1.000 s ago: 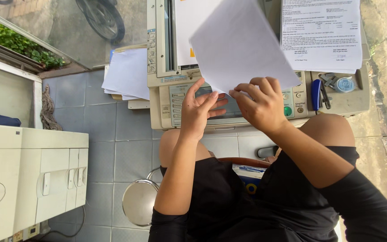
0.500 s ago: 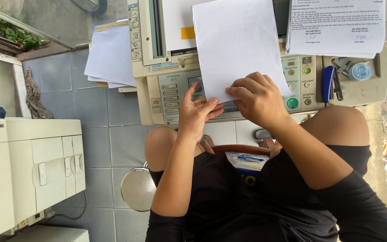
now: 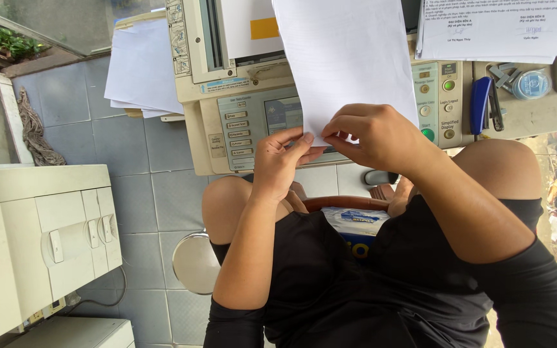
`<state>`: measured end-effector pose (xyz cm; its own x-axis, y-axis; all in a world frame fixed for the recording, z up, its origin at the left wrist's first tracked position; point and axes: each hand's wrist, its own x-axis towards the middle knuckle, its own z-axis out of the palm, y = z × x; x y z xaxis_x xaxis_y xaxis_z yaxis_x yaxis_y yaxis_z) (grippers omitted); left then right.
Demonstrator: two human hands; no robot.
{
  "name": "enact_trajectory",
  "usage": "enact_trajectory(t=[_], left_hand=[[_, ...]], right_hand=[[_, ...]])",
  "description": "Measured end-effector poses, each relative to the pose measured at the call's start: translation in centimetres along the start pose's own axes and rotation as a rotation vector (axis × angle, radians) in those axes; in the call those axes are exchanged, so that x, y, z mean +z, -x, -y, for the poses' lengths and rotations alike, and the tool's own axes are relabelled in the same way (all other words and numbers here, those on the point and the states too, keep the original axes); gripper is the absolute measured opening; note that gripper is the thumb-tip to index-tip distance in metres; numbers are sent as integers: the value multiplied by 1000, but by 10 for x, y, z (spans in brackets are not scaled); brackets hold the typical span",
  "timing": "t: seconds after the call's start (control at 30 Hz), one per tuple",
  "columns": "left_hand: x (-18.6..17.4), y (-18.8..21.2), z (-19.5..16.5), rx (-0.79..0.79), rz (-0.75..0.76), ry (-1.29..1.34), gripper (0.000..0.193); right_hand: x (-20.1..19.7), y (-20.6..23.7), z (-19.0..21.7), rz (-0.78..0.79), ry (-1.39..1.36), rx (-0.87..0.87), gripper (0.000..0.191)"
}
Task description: The person places documents on a photocopier, presses buttons to start copying, and staples the resulting copies. They repeat this process for multiple documents, organizing the stapled copies into a stack.
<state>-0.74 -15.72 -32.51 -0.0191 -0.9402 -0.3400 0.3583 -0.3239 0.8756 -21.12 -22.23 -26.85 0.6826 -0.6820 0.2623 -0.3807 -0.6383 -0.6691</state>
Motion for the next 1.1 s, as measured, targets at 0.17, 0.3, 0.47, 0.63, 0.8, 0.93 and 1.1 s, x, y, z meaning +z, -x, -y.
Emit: enact_trajectory(t=[0.17, 0.3, 0.47, 0.63, 0.8, 0.93, 1.1], left_hand=[[4, 4, -4, 120, -34, -136, 36], [6, 5, -10, 163, -82, -258, 43], [7, 10, -13, 220, -82, -332, 43], [4, 8, -11, 234, -70, -343, 41], [1, 5, -7, 224, -56, -306, 40], [-2, 3, -6, 206, -54, -288, 40], [-2, 3, -8, 178, -69, -337, 42]], right_hand=[[0, -10, 2, 32, 51, -24, 8], [1, -18, 2, 84, 137, -54, 9], [5, -24, 2, 137, 223, -115, 12], [6, -27, 2, 141, 302, -155, 16], [4, -30, 5, 148, 394, -223, 24], [4, -32, 8, 153, 465, -273, 26], [5, -33, 6, 170, 534, -336, 27]])
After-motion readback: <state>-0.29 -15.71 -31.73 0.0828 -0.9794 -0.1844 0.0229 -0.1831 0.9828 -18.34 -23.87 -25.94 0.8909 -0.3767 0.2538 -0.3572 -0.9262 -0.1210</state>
